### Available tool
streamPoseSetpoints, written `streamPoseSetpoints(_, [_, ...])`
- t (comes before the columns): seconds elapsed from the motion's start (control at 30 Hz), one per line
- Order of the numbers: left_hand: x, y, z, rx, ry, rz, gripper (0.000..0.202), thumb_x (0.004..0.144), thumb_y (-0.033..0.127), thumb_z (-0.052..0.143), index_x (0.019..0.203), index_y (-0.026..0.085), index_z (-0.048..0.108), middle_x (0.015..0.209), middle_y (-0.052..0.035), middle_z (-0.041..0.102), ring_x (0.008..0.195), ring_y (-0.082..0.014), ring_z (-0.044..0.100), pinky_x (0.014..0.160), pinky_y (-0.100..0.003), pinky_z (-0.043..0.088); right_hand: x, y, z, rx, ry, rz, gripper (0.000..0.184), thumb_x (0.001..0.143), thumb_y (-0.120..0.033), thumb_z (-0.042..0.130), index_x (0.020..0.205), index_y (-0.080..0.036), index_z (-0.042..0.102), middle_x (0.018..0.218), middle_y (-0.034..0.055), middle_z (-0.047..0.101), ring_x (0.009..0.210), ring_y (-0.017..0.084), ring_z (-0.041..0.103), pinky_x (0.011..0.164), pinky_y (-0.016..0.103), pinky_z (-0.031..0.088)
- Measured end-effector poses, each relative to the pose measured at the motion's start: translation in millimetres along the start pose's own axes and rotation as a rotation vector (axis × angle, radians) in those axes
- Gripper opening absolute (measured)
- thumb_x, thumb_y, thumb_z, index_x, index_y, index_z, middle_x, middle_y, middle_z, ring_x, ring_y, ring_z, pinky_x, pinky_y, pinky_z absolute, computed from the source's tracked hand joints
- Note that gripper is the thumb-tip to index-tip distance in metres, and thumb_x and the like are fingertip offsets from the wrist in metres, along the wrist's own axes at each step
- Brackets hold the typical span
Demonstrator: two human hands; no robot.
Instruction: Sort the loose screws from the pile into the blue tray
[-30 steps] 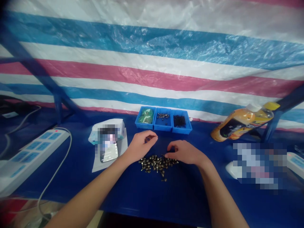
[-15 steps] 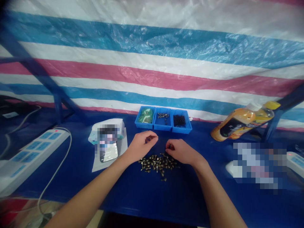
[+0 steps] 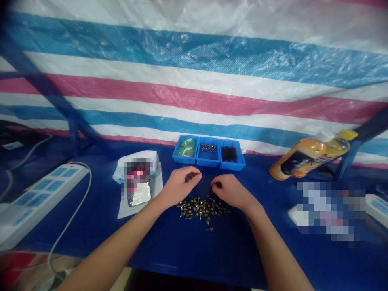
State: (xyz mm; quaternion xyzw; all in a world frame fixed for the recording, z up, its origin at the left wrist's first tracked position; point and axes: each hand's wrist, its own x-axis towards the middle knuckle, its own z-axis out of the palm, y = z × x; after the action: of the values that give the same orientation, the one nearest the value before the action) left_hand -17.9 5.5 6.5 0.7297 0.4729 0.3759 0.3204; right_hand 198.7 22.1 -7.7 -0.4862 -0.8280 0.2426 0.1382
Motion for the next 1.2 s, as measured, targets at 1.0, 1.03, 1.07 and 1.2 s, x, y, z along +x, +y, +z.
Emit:
streamPoseSetpoints(1.0, [-1.1, -0.5, 2.0, 0.008, -0.012, 0.005, 0.015, 0.09, 0.028, 0.054, 0.088, 0.022, 0.068, 0.087, 0.0008, 0.071, 0.078, -0.0146, 0.064, 0.071, -0.027, 0.047, -2.4, 6.0, -6.7, -0.008, 0.032, 0.049, 0.013, 0.083, -0.027, 0.06, 0.086, -0.021, 0.072, 0.082, 0.0018, 0.071, 0.072, 0.017, 0.063, 0.066, 0.028, 0.044])
streamPoseSetpoints(1.03, [-1.2, -0.2, 2.0, 0.007, -0.013, 0.007, 0.015, 0.091, 0.028, 0.054, 0.088, 0.022, 0.068, 0.087, 0.0008, 0.071, 0.078, -0.0146, 0.064, 0.071, -0.027, 0.047, -2.1, 6.3, -6.9, -0.006, 0.048, 0.051, 0.013, 0.083, -0.027, 0.06, 0.085, -0.021, 0.071, 0.082, 0.002, 0.071, 0.072, 0.017, 0.063, 0.066, 0.028, 0.044])
streamPoseSetpoints(1.07, [-1.3, 0.0, 2.0, 0.007, -0.012, 0.01, 0.015, 0.091, 0.027, 0.054, 0.088, 0.022, 0.068, 0.087, 0.0009, 0.071, 0.078, -0.0146, 0.064, 0.072, -0.027, 0.047, -1.8, 6.7, -7.0, -0.001, 0.061, 0.052, 0.013, 0.083, -0.028, 0.06, 0.084, -0.021, 0.071, 0.082, 0.0022, 0.071, 0.072, 0.017, 0.063, 0.066, 0.029, 0.044])
streamPoseSetpoints(1.2, [-1.3, 0.8, 2.0, 0.01, -0.014, 0.013, 0.016, 0.091, 0.027, 0.054, 0.088, 0.021, 0.068, 0.087, 0.0004, 0.071, 0.078, -0.015, 0.064, 0.072, -0.027, 0.047, -0.8, 8.3, -6.8, 0.043, 0.094, 0.037, 0.014, 0.085, -0.03, 0.06, 0.086, -0.02, 0.07, 0.082, 0.0023, 0.071, 0.072, 0.018, 0.063, 0.066, 0.029, 0.044])
